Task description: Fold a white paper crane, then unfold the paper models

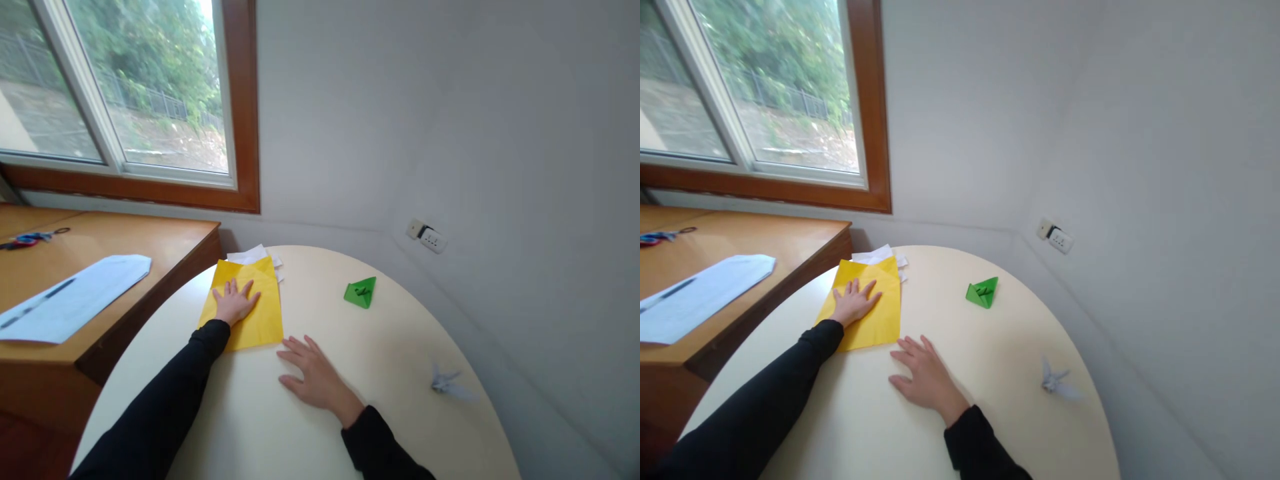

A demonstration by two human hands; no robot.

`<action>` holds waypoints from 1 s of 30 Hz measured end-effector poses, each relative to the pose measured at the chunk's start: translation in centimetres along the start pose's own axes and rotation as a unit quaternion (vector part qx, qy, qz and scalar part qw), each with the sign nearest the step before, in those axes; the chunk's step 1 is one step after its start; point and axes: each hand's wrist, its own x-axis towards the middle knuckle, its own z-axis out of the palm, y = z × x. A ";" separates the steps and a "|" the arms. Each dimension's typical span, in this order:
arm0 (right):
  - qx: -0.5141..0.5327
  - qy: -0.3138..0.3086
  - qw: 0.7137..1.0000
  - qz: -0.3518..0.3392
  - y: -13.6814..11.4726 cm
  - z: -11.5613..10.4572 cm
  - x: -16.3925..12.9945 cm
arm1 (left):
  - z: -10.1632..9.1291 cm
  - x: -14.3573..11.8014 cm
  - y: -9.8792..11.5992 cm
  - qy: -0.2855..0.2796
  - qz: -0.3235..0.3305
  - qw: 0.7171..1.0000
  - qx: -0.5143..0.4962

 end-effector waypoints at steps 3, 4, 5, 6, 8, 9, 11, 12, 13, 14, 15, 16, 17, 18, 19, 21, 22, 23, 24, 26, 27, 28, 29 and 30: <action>0.026 0.077 0.997 0.018 0.6 0.3 0.2 | -0.4 -0.3 0.3 0.068 0.071 0.995 0.003; 0.031 0.109 0.993 0.028 0.9 0.4 0.3 | -0.6 -0.4 0.4 0.079 0.095 0.992 0.002; 0.035 0.138 0.989 0.038 1.2 0.4 0.4 | -0.9 -0.6 0.7 0.086 0.115 0.990 0.002; 0.036 0.165 0.984 0.051 1.5 0.4 0.5 | -1.2 -0.7 0.9 0.091 0.133 0.987 0.002; 0.035 0.206 0.975 0.073 2.0 0.4 0.5 | -1.7 -1.1 1.5 0.106 0.154 0.982 -0.002; 0.033 0.222 0.971 0.083 2.3 0.3 0.6 | -1.9 -1.3 1.9 0.118 0.157 0.981 -0.008; 0.030 0.246 0.964 0.097 2.6 0.2 0.5 | -2.2 -1.9 2.5 0.150 0.157 0.976 -0.030; 0.029 0.255 0.961 0.101 2.7 0.1 0.4 | -2.4 -2.3 2.8 0.166 0.159 0.972 -0.045; 0.028 0.264 0.959 0.102 2.8 0.0 0.4 | -2.5 -2.8 3.2 0.178 0.169 0.968 -0.062; 0.026 0.272 0.957 0.102 2.8 0.0 0.3 | -2.7 -3.4 3.5 0.184 0.183 0.962 -0.081; 0.023 0.280 0.955 0.100 2.8 0.0 0.2 | -2.8 -4.1 3.8 0.188 0.197 0.957 -0.104; 0.019 0.288 0.952 0.098 2.8 -0.1 0.1 | -2.9 -4.9 4.2 0.193 0.205 0.950 -0.133; 0.013 0.297 0.950 0.094 2.7 -0.1 -0.1 | -2.9 -5.7 4.5 0.197 0.208 0.943 -0.168; 0.007 0.306 0.948 0.091 2.7 -0.2 -0.2 | -2.9 -6.6 4.8 0.197 0.210 0.936 -0.204; 0.001 0.315 0.945 0.089 2.6 -0.2 -0.3 | -2.7 -7.6 5.1 0.194 0.211 0.927 -0.241; -0.010 0.333 0.939 0.090 2.6 -0.5 -0.7 | -2.3 -9.4 5.7 0.183 0.196 0.915 -0.302; -0.013 0.342 0.935 0.092 2.6 -0.6 -0.9 | -2.1 -10.2 6.0 0.172 0.186 0.911 -0.325; -0.016 0.350 0.931 0.097 2.6 -0.7 -1.2 | -1.9 -10.9 6.1 0.159 0.182 0.907 -0.344; -0.019 0.357 0.928 0.104 2.6 -0.8 -1.4 | -1.7 -11.5 6.3 0.149 0.178 0.903 -0.362; -0.025 0.366 0.923 0.120 2.8 -1.1 -1.9 | -1.8 -12.2 6.4 0.131 0.184 0.894 -0.387; -0.028 0.369 0.920 0.128 2.9 -1.2 -2.2 | -1.9 -12.4 6.4 0.126 0.185 0.891 -0.396; -0.030 0.370 0.919 0.134 3.0 -1.2 -2.4 | -2.1 -12.4 6.4 0.122 0.185 0.888 -0.402; -0.031 0.372 0.917 0.137 3.0 -1.3 -2.6 | -2.2 -12.4 6.4 0.119 0.183 0.887 -0.407; -0.032 0.375 0.916 0.138 3.1 -1.3 -2.7 | -2.4 -12.4 6.4 0.118 0.179 0.886 -0.411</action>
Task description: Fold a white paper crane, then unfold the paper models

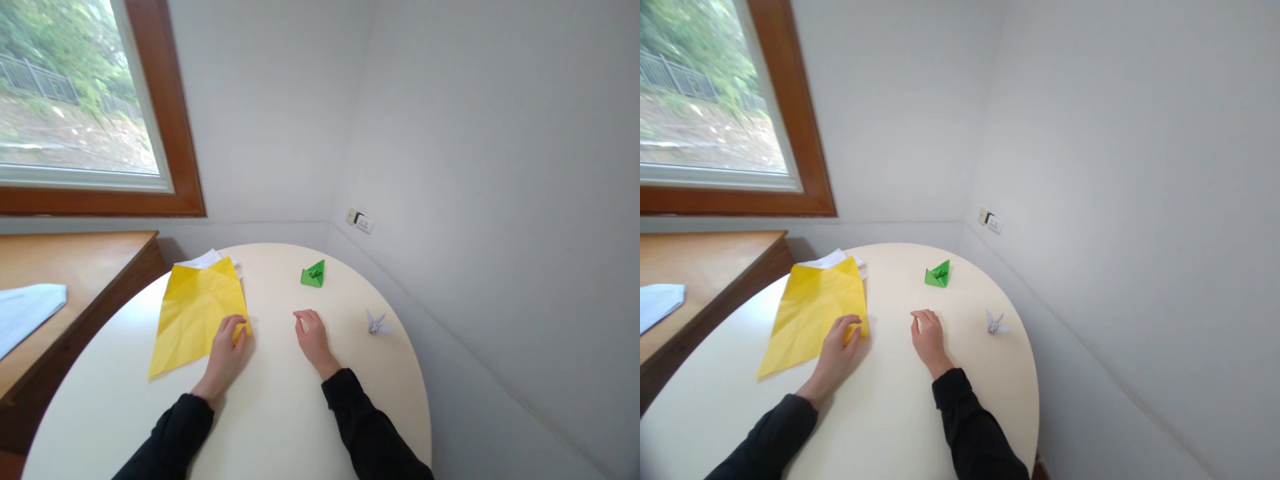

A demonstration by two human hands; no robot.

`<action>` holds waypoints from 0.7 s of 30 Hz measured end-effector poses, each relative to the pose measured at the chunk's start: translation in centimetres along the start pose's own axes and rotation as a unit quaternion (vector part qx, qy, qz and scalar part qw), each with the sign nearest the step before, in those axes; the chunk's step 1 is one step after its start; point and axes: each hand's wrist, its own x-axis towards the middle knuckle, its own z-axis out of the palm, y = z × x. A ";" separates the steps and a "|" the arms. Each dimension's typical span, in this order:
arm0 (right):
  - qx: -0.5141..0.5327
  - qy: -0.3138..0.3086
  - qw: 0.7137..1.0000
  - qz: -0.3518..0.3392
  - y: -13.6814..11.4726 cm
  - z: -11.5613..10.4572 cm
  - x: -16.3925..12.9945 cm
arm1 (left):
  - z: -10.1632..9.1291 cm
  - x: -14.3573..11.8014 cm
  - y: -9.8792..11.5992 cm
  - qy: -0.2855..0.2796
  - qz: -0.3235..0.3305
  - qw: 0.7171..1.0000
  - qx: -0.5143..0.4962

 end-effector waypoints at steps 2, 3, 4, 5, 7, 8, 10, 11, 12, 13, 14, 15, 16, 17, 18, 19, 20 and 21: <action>-0.001 0.006 1.000 -0.001 0.1 -0.2 -0.1 | -0.1 0.2 0.1 0.002 -0.007 1.000 -0.004; -0.001 0.009 1.000 -0.001 0.1 -0.2 -0.2 | -0.2 0.2 0.2 0.001 -0.009 1.000 -0.006; -0.002 0.012 1.000 -0.002 0.1 -0.2 -0.2 | -0.1 0.2 0.3 0.001 -0.010 1.000 -0.009; -0.002 0.013 1.000 -0.003 0.1 -0.2 -0.2 | -0.1 0.2 0.3 -0.001 -0.010 1.000 -0.013; -0.003 0.013 1.000 -0.004 0.0 -0.1 -0.3 | 0.1 0.1 0.4 -0.004 -0.005 1.000 -0.022; -0.003 0.012 1.000 -0.003 0.0 0.0 -0.3 | 0.1 0.0 0.4 -0.006 -0.001 1.000 -0.026; -0.008 0.011 1.000 0.006 0.1 0.0 -0.4 | 0.2 -0.1 0.5 -0.007 0.006 0.999 -0.032; -0.014 0.011 1.000 0.015 0.1 -0.1 -0.4 | 0.2 -0.1 0.5 -0.008 0.010 0.999 -0.033; -0.025 0.013 0.999 0.025 0.2 -0.2 -0.5 | 0.2 -0.1 0.5 -0.009 0.013 0.999 -0.035; -0.041 0.017 0.998 0.033 0.4 -0.4 -0.5 | 0.2 -0.1 0.5 -0.010 0.017 0.999 -0.037; -0.061 0.023 0.997 0.040 0.5 -0.6 -0.6 | 0.2 -0.1 0.5 -0.011 0.020 0.999 -0.040; -0.084 0.031 0.995 0.043 0.7 -0.9 -0.6 | 0.2 -0.1 0.5 -0.012 0.022 0.999 -0.042; -0.107 0.042 0.992 0.042 0.9 -1.2 -0.6 | 0.2 -0.1 0.5 -0.013 0.021 0.999 -0.043; -0.129 0.055 0.989 0.040 1.1 -1.6 -0.6 | 0.2 -0.1 0.5 -0.014 0.018 0.999 -0.044; -0.150 0.068 0.986 0.036 1.3 -2.0 -0.6 | 0.1 -0.1 0.5 -0.014 0.015 0.999 -0.044; -0.168 0.081 0.982 0.033 1.4 -2.4 -0.5 | 0.1 -0.1 0.6 -0.014 0.011 0.999 -0.044; -0.186 0.094 0.978 0.030 1.5 -2.8 -0.5 | 0.0 -0.1 0.7 -0.012 0.008 0.999 -0.045; -0.205 0.107 0.973 0.029 1.6 -3.3 -0.5 | -0.1 -0.1 0.7 -0.010 0.006 0.999 -0.046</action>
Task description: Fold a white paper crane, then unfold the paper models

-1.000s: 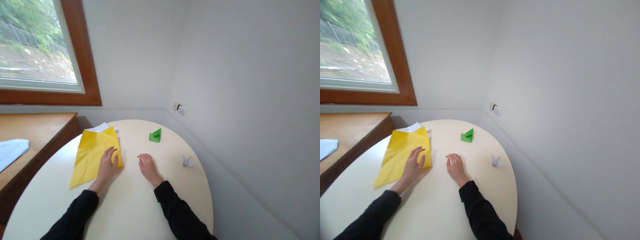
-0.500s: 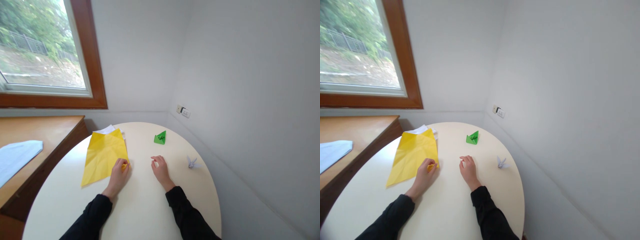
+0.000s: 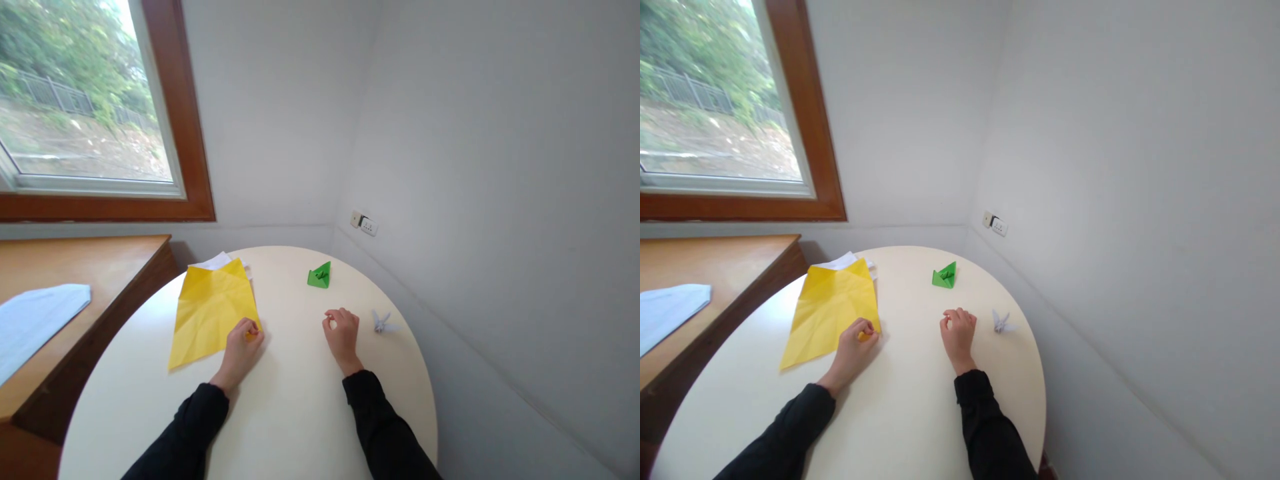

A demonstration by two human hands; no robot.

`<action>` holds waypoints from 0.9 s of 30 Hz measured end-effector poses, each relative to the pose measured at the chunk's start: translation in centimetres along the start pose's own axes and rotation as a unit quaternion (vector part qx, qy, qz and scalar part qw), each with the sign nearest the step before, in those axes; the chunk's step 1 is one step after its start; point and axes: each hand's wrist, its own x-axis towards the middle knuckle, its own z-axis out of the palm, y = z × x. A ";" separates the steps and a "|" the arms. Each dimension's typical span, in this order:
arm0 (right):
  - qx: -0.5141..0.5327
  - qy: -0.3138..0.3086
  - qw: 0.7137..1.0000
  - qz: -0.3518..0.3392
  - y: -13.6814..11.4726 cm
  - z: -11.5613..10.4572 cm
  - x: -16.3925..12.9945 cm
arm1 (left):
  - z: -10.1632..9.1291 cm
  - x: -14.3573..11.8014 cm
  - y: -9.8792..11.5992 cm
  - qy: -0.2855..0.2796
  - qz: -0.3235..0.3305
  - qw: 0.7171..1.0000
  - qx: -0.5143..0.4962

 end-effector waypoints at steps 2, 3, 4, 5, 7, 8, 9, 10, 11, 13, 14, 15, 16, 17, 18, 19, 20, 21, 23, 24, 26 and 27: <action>-0.044 0.030 0.999 0.012 0.6 -0.8 0.2 | -0.2 0.1 0.1 0.007 -0.001 1.000 -0.004; -0.069 0.045 0.996 0.025 0.9 -1.2 0.3 | -0.2 0.1 0.2 0.012 -0.002 1.000 -0.006; -0.097 0.059 0.993 0.041 1.4 -1.6 0.3 | -0.3 0.1 0.3 0.017 -0.004 1.000 -0.009; -0.125 0.069 0.988 0.058 1.9 -1.9 0.2 | -0.4 0.2 0.3 0.022 -0.006 1.000 -0.014; -0.178 0.076 0.977 0.084 3.1 -2.3 0.1 | -0.4 0.2 0.4 0.032 -0.023 0.999 -0.032; -0.200 0.073 0.973 0.091 3.7 -2.4 -0.1 | -0.4 0.2 0.4 0.034 -0.039 0.998 -0.047; -0.219 0.066 0.969 0.096 4.4 -2.4 -0.2 | -0.4 0.1 0.5 0.035 -0.056 0.996 -0.064; -0.233 0.059 0.965 0.101 5.0 -2.3 -0.4 | -0.3 0.1 0.5 0.035 -0.073 0.994 -0.079; -0.243 0.050 0.963 0.105 5.5 -2.1 -0.5 | -0.3 0.0 0.6 0.033 -0.089 0.991 -0.093; -0.248 0.037 0.962 0.107 6.2 -1.8 -0.7 | -0.1 -0.1 0.7 0.028 -0.107 0.988 -0.109; -0.244 0.033 0.964 0.104 6.4 -1.6 -0.7 | -0.1 -0.2 0.7 0.026 -0.113 0.987 -0.115; -0.237 0.031 0.966 0.100 6.5 -1.6 -0.6 | 0.0 -0.2 0.7 0.025 -0.120 0.985 -0.123; -0.230 0.029 0.968 0.096 6.5 -1.5 -0.5 | 0.0 -0.2 0.7 0.024 -0.127 0.983 -0.131; -0.223 0.028 0.970 0.094 6.4 -1.6 -0.4 | 0.0 -0.3 0.7 0.025 -0.134 0.981 -0.140; -0.216 0.029 0.972 0.093 6.2 -1.6 -0.2 | 0.0 -0.3 0.6 0.028 -0.141 0.978 -0.150; -0.208 0.030 0.973 0.091 5.9 -1.6 0.0 | 0.0 -0.2 0.6 0.032 -0.150 0.975 -0.162; -0.198 0.032 0.976 0.086 5.4 -1.6 0.1 | 0.0 -0.2 0.6 0.036 -0.160 0.971 -0.176; -0.186 0.032 0.979 0.073 4.8 -1.6 0.2 | 0.0 -0.1 0.5 0.040 -0.171 0.965 -0.194; -0.149 0.021 0.988 0.029 2.9 -1.4 0.1 | 0.0 0.0 0.6 0.044 -0.198 0.949 -0.239; -0.124 0.006 0.992 -0.005 1.7 -1.2 -0.1 | 0.1 0.0 0.6 0.045 -0.214 0.939 -0.266; -0.063 -0.030 0.995 -0.076 -1.0 -0.7 -0.7 | 0.2 0.1 0.8 0.039 -0.248 0.913 -0.322; -0.032 -0.056 0.992 -0.113 -2.5 -0.5 -1.1 | 0.1 0.1 0.9 0.031 -0.264 0.899 -0.347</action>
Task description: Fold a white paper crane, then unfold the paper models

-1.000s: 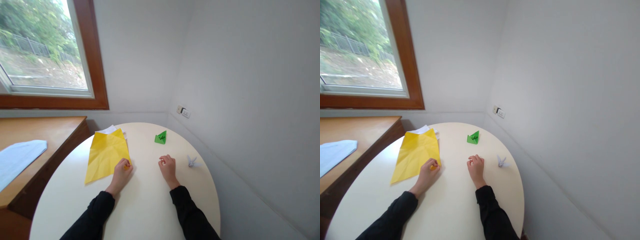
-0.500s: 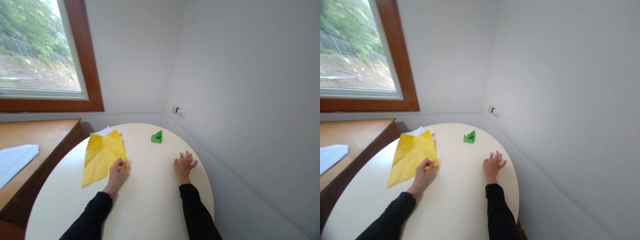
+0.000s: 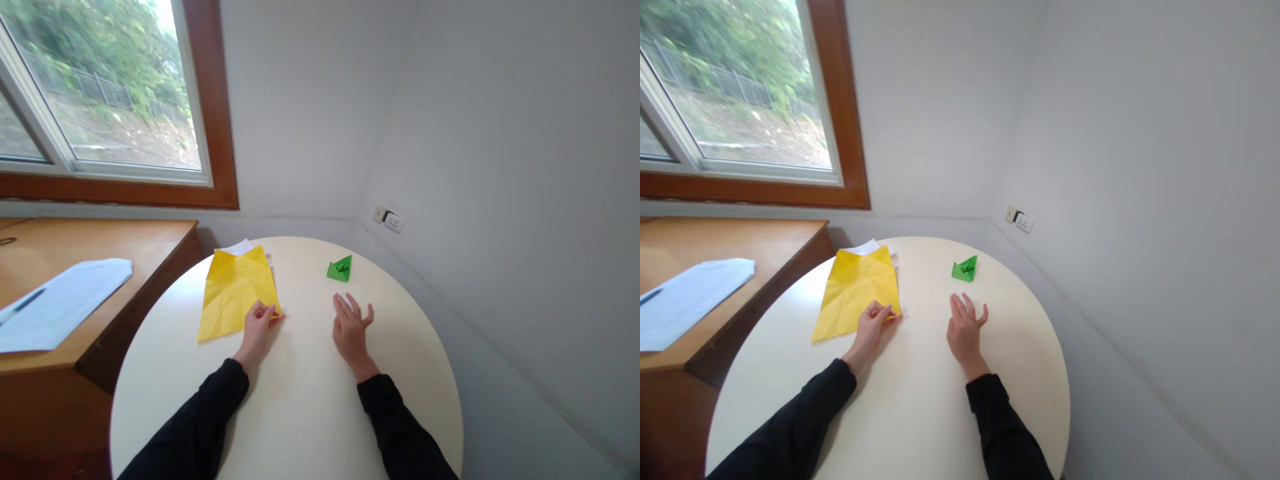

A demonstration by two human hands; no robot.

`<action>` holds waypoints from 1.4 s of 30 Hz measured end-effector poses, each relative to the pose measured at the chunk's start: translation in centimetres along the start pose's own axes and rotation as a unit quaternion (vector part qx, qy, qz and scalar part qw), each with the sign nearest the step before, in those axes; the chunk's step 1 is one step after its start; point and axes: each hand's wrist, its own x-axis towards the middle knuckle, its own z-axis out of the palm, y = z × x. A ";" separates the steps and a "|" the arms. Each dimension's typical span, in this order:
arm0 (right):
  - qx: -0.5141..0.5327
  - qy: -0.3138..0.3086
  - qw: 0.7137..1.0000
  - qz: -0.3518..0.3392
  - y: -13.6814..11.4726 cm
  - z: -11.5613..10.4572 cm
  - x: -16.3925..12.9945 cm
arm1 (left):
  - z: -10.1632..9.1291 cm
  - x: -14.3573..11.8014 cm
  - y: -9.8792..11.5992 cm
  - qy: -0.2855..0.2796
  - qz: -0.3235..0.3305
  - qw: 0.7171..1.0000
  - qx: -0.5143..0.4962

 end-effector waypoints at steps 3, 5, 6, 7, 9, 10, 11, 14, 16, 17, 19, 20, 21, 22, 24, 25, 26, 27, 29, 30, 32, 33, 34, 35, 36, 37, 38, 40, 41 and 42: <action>0.081 -0.044 0.990 -0.103 -4.1 0.7 -0.1 | 0.0 -0.2 0.4 -0.041 -0.076 0.994 -0.064; 0.118 -0.062 0.980 -0.148 -6.0 1.0 0.0 | -0.2 -0.3 0.8 -0.101 -0.169 0.969 -0.148; 0.133 -0.071 0.975 -0.164 -6.7 1.2 0.0 | -0.4 -0.4 0.9 -0.133 -0.215 0.948 -0.193; 0.144 -0.077 0.971 -0.174 -7.2 1.3 0.1 | -0.5 -0.4 1.0 -0.162 -0.253 0.924 -0.235; 0.163 -0.085 0.965 -0.188 -7.7 1.5 0.2 | -0.6 -0.3 1.0 -0.190 -0.286 0.895 -0.286; 0.170 -0.089 0.963 -0.192 -7.8 1.5 0.3 | -0.6 -0.3 1.0 -0.192 -0.286 0.891 -0.297; 0.175 -0.094 0.961 -0.194 -7.8 1.5 0.3 | -0.7 -0.2 0.9 -0.189 -0.284 0.890 -0.303; 0.180 -0.111 0.958 -0.195 -7.6 1.3 0.4 | -0.6 0.1 0.7 -0.179 -0.278 0.893 -0.306; 0.183 -0.113 0.957 -0.196 -7.5 1.2 0.4 | -0.6 0.2 0.6 -0.173 -0.274 0.895 -0.306; 0.186 -0.111 0.956 -0.198 -7.4 1.3 0.3 | -0.6 0.3 0.6 -0.169 -0.271 0.897 -0.306; 0.195 -0.097 0.954 -0.204 -7.4 1.4 0.2 | -0.6 0.4 0.5 -0.161 -0.265 0.901 -0.303; 0.201 -0.086 0.954 -0.206 -7.5 1.4 0.2 | -0.6 0.4 0.6 -0.159 -0.265 0.902 -0.303; 0.209 -0.071 0.953 -0.208 -7.5 1.4 0.2 | -0.7 0.4 0.6 -0.158 -0.267 0.901 -0.305; 0.217 -0.054 0.952 -0.210 -7.5 1.3 0.2 | -0.7 0.4 0.6 -0.158 -0.269 0.899 -0.308; 0.231 -0.019 0.950 -0.209 -7.6 1.1 0.3 | -0.7 0.3 0.7 -0.159 -0.274 0.894 -0.317; 0.237 -0.004 0.949 -0.206 -7.5 1.0 0.3 | -0.7 0.3 0.8 -0.160 -0.275 0.892 -0.321; 0.242 0.010 0.949 -0.200 -7.5 0.9 0.3 | -0.7 0.2 0.8 -0.161 -0.277 0.890 -0.325; 0.246 0.024 0.950 -0.190 -7.5 0.8 0.3 | -0.7 0.1 0.9 -0.163 -0.279 0.888 -0.329; 0.259 0.052 0.951 -0.163 -7.3 0.7 0.3 | -0.6 0.0 1.2 -0.167 -0.288 0.880 -0.337; 0.268 0.065 0.950 -0.145 -7.2 0.8 0.3 | -0.6 -0.1 1.3 -0.168 -0.294 0.877 -0.340; 0.291 0.083 0.948 -0.099 -7.0 1.1 0.3 | -0.5 -0.2 1.5 -0.167 -0.304 0.874 -0.341; 0.302 0.086 0.946 -0.076 -6.9 1.2 0.3 | -0.5 -0.3 1.6 -0.166 -0.307 0.873 -0.340; 0.311 0.084 0.945 -0.056 -6.7 1.4 0.3 | -0.4 -0.3 1.6 -0.164 -0.310 0.874 -0.337; 0.320 0.076 0.944 -0.041 -6.7 1.5 0.3 | -0.4 -0.3 1.6 -0.162 -0.311 0.875 -0.334; 0.328 0.063 0.942 -0.033 -6.6 1.6 0.3 | -0.3 -0.3 1.6 -0.161 -0.314 0.876 -0.329; 0.337 0.047 0.940 -0.030 -6.5 1.7 0.3 | -0.3 -0.3 1.5 -0.161 -0.317 0.876 -0.326; 0.344 0.032 0.938 -0.031 -6.5 1.8 0.3 | -0.2 -0.3 1.4 -0.162 -0.319 0.876 -0.323; 0.352 0.012 0.935 -0.039 -6.5 1.9 0.3 | -0.1 -0.4 1.3 -0.169 -0.321 0.875 -0.320; 0.352 0.010 0.935 -0.043 -6.5 1.9 0.3 | -0.1 -0.4 1.2 -0.175 -0.319 0.876 -0.317; 0.350 0.011 0.936 -0.046 -6.5 2.0 0.3 | 0.0 -0.5 1.2 -0.178 -0.311 0.879 -0.314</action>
